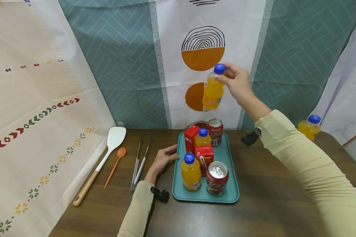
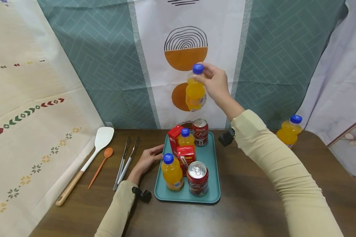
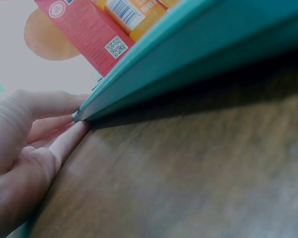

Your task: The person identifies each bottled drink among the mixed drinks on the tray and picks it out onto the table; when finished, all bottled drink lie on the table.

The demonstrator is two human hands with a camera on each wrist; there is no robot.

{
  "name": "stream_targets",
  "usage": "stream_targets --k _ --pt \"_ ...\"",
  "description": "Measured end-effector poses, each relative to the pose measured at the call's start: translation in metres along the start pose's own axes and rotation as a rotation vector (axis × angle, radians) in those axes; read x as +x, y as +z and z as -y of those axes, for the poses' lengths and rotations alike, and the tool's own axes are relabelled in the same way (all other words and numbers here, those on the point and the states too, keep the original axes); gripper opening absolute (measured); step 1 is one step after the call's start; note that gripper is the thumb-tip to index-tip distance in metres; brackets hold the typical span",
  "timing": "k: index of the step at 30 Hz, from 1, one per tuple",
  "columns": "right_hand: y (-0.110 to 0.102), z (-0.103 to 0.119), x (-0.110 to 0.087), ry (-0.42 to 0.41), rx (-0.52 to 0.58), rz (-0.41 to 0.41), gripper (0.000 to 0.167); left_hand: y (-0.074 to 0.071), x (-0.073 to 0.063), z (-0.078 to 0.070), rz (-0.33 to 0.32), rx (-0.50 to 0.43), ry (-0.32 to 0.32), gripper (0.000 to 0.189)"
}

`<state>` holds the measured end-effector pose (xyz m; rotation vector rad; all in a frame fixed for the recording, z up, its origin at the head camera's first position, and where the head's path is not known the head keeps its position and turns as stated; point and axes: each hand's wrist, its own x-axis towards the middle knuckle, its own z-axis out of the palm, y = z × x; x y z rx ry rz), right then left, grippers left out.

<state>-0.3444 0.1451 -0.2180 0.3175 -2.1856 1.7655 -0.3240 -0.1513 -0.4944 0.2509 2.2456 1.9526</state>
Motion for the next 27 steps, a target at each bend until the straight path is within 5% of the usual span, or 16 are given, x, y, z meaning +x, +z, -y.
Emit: stream_targets --k 14,27 --pt "-0.055 -0.009 -0.009 0.029 -0.089 -0.041 0.055 -0.001 -0.002 -0.002 -0.008 0.006 -0.004 0.049" --pt "-0.123 -0.049 -0.043 0.156 -0.411 -0.045 0.064 -0.001 -0.001 -0.001 -0.005 0.0 -0.006 0.05"
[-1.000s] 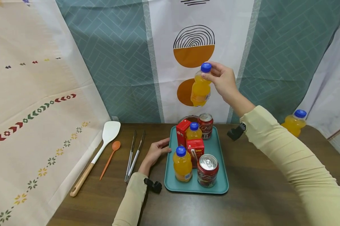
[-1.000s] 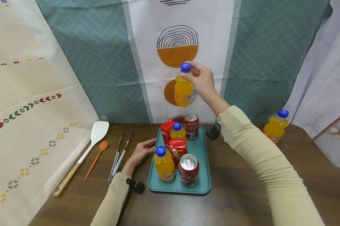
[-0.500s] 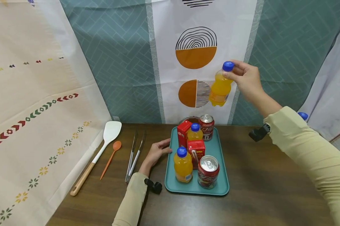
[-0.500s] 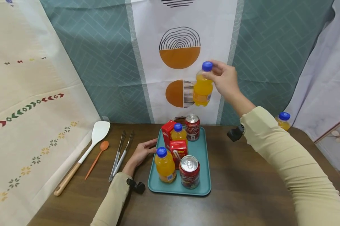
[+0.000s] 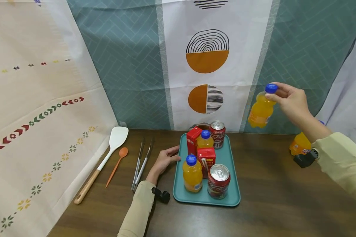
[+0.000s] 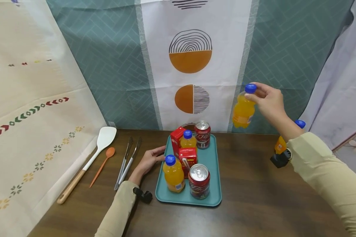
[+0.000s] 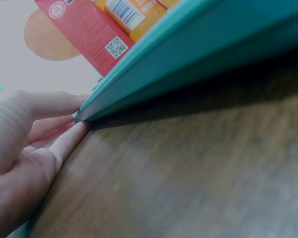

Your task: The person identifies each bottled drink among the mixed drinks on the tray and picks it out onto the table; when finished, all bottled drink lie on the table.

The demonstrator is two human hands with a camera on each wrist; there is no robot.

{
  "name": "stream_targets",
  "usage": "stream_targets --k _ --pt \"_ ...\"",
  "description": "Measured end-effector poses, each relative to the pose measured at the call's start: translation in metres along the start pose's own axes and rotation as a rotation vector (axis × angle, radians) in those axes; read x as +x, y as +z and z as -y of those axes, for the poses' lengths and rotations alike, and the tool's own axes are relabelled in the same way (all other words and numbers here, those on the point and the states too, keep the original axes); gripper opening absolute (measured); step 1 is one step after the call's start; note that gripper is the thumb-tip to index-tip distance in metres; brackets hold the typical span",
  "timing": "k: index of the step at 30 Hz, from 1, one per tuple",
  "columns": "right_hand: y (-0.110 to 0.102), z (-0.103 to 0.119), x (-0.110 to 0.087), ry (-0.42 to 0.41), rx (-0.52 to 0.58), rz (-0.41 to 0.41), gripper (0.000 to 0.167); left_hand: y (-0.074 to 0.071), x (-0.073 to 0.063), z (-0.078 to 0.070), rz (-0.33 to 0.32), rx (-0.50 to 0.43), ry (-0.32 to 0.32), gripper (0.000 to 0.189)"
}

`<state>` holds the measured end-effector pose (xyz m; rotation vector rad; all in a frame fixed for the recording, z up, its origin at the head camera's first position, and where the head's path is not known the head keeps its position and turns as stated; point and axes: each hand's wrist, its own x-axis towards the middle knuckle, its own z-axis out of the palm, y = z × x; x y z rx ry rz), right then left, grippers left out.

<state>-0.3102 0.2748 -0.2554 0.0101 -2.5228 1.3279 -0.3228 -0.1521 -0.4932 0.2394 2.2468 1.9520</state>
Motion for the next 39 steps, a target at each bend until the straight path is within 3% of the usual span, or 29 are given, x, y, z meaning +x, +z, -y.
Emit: stream_targets --k 10,19,39 --pt "-0.014 -0.04 -0.016 0.103 -0.057 -0.01 0.074 0.001 -0.002 -0.001 0.005 0.003 -0.007 0.05" --pt "-0.009 -0.077 -0.021 0.173 -0.008 -0.02 0.075 0.0 0.0 -0.003 -0.01 -0.006 -0.015 0.049" --pt "0.001 -0.12 -0.034 0.139 -0.156 -0.047 0.066 0.002 -0.002 -0.001 -0.001 -0.002 -0.021 0.049"
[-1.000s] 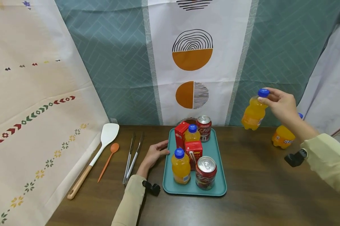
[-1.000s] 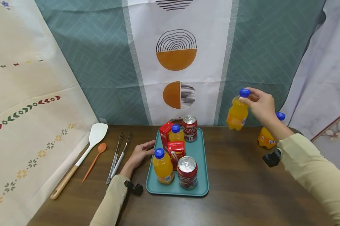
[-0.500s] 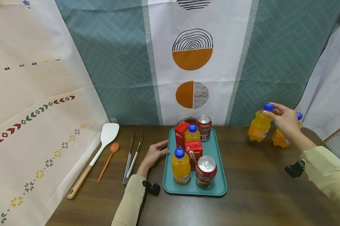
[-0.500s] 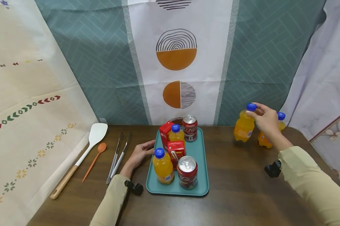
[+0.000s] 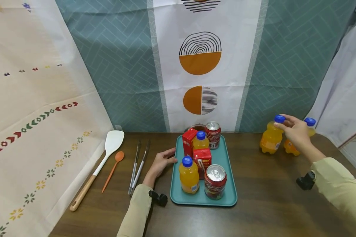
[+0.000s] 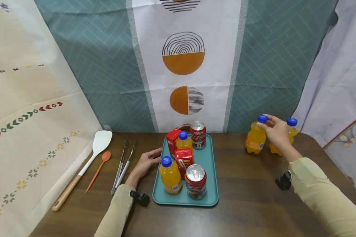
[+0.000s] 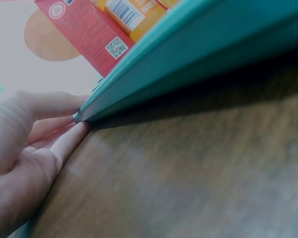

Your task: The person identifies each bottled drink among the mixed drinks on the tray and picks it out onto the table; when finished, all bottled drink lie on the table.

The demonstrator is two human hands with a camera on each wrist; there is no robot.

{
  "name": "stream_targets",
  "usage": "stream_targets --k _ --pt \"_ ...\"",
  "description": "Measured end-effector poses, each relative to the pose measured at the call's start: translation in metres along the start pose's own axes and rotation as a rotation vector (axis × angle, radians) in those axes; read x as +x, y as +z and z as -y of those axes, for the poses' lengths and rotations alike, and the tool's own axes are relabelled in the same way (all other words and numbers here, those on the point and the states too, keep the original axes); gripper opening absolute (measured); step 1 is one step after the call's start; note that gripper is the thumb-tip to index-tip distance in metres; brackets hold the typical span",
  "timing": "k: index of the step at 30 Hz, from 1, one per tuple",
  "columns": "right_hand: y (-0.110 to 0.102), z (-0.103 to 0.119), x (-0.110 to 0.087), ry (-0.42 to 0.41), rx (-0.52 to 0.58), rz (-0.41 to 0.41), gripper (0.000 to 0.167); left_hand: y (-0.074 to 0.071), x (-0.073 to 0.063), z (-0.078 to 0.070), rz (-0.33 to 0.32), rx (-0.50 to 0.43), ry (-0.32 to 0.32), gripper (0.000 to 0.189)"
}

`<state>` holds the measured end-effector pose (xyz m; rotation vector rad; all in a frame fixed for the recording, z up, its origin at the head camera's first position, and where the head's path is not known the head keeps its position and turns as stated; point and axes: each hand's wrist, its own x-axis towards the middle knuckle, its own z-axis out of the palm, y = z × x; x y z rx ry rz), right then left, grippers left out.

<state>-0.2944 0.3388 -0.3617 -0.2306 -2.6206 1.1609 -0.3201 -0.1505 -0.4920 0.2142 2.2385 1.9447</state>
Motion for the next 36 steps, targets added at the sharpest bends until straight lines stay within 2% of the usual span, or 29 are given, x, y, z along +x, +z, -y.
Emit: stream_targets --k 7,10,16,21,36 --pt "-0.001 -0.009 -0.001 0.016 0.043 0.025 0.069 -0.001 0.0 0.0 0.003 -0.003 0.001 0.05" --pt "-0.002 -0.012 -0.002 0.009 0.057 0.068 0.07 -0.002 -0.001 0.001 -0.007 -0.015 -0.005 0.05" --pt "-0.003 -0.015 -0.003 -0.034 0.061 0.153 0.071 -0.003 -0.002 0.003 0.017 -0.013 0.016 0.051" --pt "-0.008 -0.013 -0.003 -0.055 0.032 0.176 0.07 0.0 0.0 0.001 0.02 -0.002 0.02 0.051" --pt "-0.012 -0.008 0.0 -0.039 0.033 0.234 0.072 -0.001 0.001 0.002 0.011 0.014 0.01 0.05"
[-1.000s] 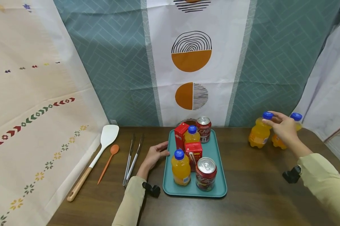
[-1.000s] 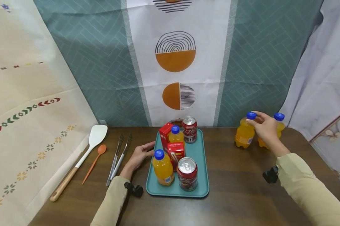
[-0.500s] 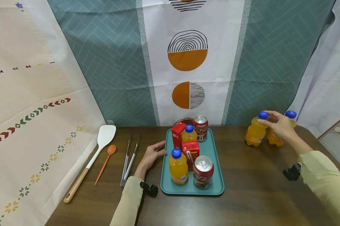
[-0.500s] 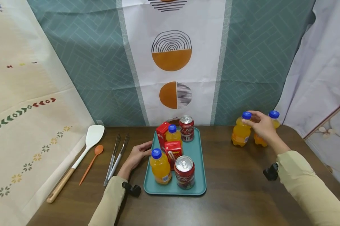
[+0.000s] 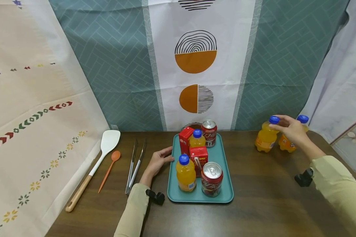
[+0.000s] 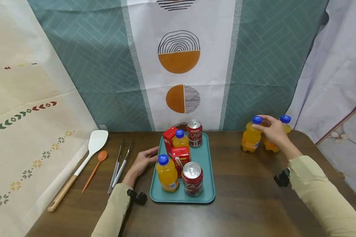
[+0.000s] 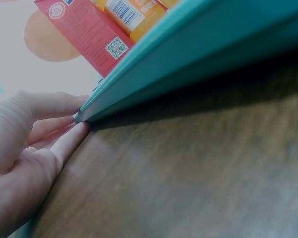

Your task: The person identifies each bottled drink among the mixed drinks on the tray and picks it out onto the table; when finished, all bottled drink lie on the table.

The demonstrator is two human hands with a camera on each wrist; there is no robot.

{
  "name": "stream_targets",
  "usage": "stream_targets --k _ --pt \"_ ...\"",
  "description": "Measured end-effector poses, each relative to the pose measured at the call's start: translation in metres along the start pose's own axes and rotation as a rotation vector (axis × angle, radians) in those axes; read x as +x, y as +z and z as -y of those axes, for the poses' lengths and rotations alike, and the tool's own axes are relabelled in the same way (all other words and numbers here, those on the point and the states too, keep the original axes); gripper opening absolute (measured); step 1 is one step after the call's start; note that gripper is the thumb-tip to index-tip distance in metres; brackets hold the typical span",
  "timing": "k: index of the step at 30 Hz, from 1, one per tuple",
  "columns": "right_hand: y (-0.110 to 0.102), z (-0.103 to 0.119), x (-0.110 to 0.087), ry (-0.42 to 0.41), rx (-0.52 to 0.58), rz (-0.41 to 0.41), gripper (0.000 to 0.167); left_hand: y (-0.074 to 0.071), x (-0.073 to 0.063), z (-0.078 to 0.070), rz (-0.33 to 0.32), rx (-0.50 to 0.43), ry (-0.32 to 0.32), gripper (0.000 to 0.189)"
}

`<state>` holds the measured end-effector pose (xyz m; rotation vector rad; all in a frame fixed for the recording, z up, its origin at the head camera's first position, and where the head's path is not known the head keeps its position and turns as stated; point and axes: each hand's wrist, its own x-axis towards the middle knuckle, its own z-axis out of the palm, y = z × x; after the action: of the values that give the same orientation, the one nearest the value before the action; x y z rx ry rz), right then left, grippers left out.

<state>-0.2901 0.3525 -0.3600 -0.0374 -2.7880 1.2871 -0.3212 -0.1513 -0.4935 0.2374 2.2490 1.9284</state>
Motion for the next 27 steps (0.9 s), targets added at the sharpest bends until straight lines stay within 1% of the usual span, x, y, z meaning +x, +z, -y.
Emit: stream_targets --k 6,12,15,19,21,23,27 --pt "-0.001 0.005 0.004 0.004 0.018 0.033 0.074 -0.003 0.0 -0.002 -0.013 0.005 -0.007 0.05" --pt "-0.004 0.009 0.004 0.021 0.047 0.047 0.075 -0.003 0.0 -0.003 -0.008 0.0 -0.018 0.051" --pt "-0.006 0.01 0.002 0.022 0.03 0.008 0.076 -0.001 0.0 -0.002 -0.006 0.003 -0.011 0.051" --pt "-0.01 0.011 -0.001 -0.008 0.034 -0.061 0.073 0.0 0.001 -0.002 -0.005 0.004 -0.007 0.051" --pt "-0.011 0.011 -0.003 -0.03 0.069 -0.08 0.069 0.001 0.0 -0.002 -0.008 0.004 -0.009 0.05" --pt "-0.011 0.013 -0.004 -0.044 0.08 -0.107 0.065 0.001 0.0 -0.001 -0.013 0.005 -0.013 0.05" --pt "-0.007 0.02 -0.008 -0.096 0.054 -0.205 0.059 0.001 0.0 -0.001 -0.01 -0.011 -0.017 0.05"
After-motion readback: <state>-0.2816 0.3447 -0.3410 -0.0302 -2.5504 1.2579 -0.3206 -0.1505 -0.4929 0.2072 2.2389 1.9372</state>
